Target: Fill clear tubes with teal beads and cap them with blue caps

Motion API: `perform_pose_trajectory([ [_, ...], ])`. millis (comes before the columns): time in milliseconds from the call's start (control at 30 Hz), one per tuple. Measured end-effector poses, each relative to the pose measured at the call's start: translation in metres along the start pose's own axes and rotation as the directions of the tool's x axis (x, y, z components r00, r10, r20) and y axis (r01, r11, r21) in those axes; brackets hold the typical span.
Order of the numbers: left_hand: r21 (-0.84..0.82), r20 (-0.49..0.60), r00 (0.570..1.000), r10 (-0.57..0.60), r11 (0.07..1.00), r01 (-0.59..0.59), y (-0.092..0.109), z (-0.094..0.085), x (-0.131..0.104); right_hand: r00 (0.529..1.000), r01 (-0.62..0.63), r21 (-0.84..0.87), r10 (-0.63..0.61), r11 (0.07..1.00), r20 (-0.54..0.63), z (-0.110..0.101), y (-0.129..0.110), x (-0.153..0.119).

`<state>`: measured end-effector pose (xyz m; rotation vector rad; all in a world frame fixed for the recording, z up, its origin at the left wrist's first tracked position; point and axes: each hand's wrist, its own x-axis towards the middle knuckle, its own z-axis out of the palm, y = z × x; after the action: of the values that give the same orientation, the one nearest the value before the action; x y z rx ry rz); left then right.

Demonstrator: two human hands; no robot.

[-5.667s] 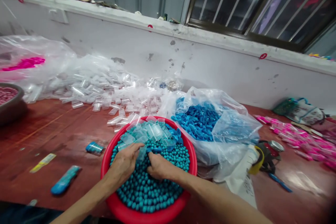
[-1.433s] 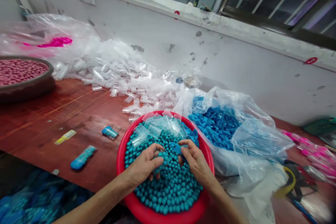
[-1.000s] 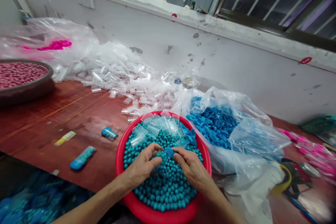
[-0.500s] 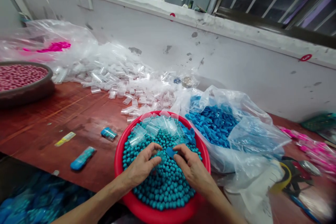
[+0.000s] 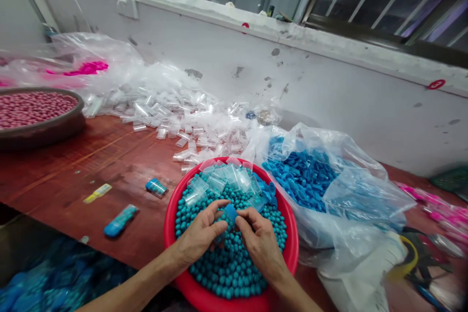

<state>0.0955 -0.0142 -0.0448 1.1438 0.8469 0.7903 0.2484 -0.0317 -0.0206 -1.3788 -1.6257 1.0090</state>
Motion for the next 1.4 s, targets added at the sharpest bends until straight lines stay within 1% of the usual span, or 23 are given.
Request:
perform_pose_trajectory([
  [100, -0.038, -0.013, 1.000, 0.014, 0.999, -0.015, 0.000, -0.001, -0.001, 0.998, 0.031, 0.006, -0.032, 0.999, 0.056, -0.003, 0.000, 0.002],
  [200, -0.069, -0.001, 1.000, 0.021, 0.997, -0.021, -0.001, -0.002, 0.000, 0.993, -0.017, 0.051, 0.011, 0.999, 0.120, -0.008, 0.005, 0.005],
  [300, -0.066, 0.002, 1.000, 0.014, 0.998, -0.014, -0.002, -0.001, 0.001, 0.992, -0.027, 0.047, 0.021, 0.999, 0.123, -0.008, 0.008, 0.004],
  [367, -0.049, -0.022, 1.000, 0.016, 0.999, -0.017, -0.002, 0.000, 0.002, 0.994, 0.036, -0.010, -0.035, 0.999, 0.104, -0.002, 0.008, 0.002],
  [467, 0.003, -0.103, 0.994, 0.026, 1.000, -0.026, -0.002, 0.000, 0.001, 0.982, 0.185, -0.126, -0.181, 0.975, 0.049, 0.009, 0.006, 0.000],
  [533, 0.048, -0.147, 0.988, 0.035, 0.998, -0.028, -0.001, 0.000, 0.000, 0.974, 0.229, -0.151, -0.226, 0.962, 0.038, 0.013, 0.004, 0.001],
  [600, 0.060, -0.152, 0.988, 0.020, 0.998, -0.011, 0.002, 0.001, -0.002, 0.978, 0.199, -0.110, -0.191, 0.974, 0.081, 0.008, 0.002, 0.003],
  [633, 0.050, -0.142, 0.990, -0.001, 0.999, 0.008, 0.003, 0.001, -0.003, 0.981, 0.163, -0.072, -0.154, 0.984, 0.122, 0.003, 0.000, 0.005],
  [667, 0.030, -0.125, 0.992, -0.023, 0.999, 0.027, 0.005, 0.001, -0.003, 0.978, 0.109, -0.024, -0.103, 0.994, 0.180, -0.004, -0.001, 0.007],
  [733, -0.009, -0.072, 0.996, -0.057, 0.998, 0.056, 0.006, 0.001, -0.003, 0.957, -0.041, 0.086, 0.015, 0.995, 0.290, -0.018, -0.003, 0.011],
  [767, -0.018, -0.039, 0.997, -0.059, 0.998, 0.058, 0.006, 0.001, -0.003, 0.947, -0.112, 0.142, 0.062, 0.984, 0.315, -0.024, -0.004, 0.013],
  [833, -0.010, 0.027, 0.999, -0.038, 0.999, 0.038, 0.004, 0.000, -0.002, 0.950, -0.205, 0.260, 0.128, 0.943, 0.286, -0.029, -0.003, 0.017],
  [867, 0.008, 0.050, 0.998, -0.026, 1.000, 0.026, 0.002, 0.000, -0.001, 0.960, -0.218, 0.314, 0.145, 0.924, 0.241, -0.028, -0.001, 0.018],
  [933, 0.041, 0.049, 0.999, -0.005, 0.999, 0.003, 0.000, 0.000, -0.001, 0.977, -0.198, 0.374, 0.154, 0.906, 0.146, -0.020, 0.004, 0.019],
  [967, 0.049, 0.029, 1.000, 0.000, 0.999, -0.001, -0.001, 0.000, -0.001, 0.984, -0.176, 0.361, 0.148, 0.916, 0.104, -0.015, 0.006, 0.018],
  [1000, 0.056, -0.001, 1.000, 0.004, 0.998, -0.004, -0.001, 0.000, -0.001, 0.989, -0.144, 0.310, 0.128, 0.940, 0.071, -0.009, 0.008, 0.016],
  [1067, 0.088, -0.071, 0.997, 0.031, 0.996, -0.024, -0.001, 0.001, -0.002, 0.998, -0.050, 0.120, 0.046, 0.992, 0.040, 0.001, 0.009, 0.010],
  [1100, 0.112, -0.099, 0.993, 0.056, 0.993, -0.044, 0.000, 0.001, -0.002, 0.998, -0.001, 0.009, 0.001, 1.000, 0.059, 0.005, 0.009, 0.006],
  [1167, 0.157, -0.132, 0.984, 0.120, 0.983, -0.099, 0.000, 0.001, -0.002, 0.990, 0.083, -0.182, -0.060, 0.980, 0.130, 0.012, 0.006, -0.001],
  [1233, 0.165, -0.136, 0.977, 0.165, 0.976, -0.142, 0.000, 0.000, -0.001, 0.981, 0.123, -0.318, -0.067, 0.940, 0.184, 0.018, 0.002, -0.007],
  [1267, 0.154, -0.126, 0.977, 0.174, 0.976, -0.154, 0.000, 0.000, -0.001, 0.980, 0.129, -0.375, -0.062, 0.918, 0.187, 0.021, 0.000, -0.008],
  [1333, 0.121, -0.085, 0.982, 0.166, 0.980, -0.155, 0.001, 0.000, 0.000, 0.987, 0.136, -0.469, -0.078, 0.873, 0.142, 0.027, -0.002, -0.010],
  [1400, 0.097, -0.047, 0.988, 0.145, 0.985, -0.140, 0.002, 0.000, -0.001, 0.987, 0.160, -0.535, -0.138, 0.830, 0.081, 0.033, -0.002, -0.010],
])
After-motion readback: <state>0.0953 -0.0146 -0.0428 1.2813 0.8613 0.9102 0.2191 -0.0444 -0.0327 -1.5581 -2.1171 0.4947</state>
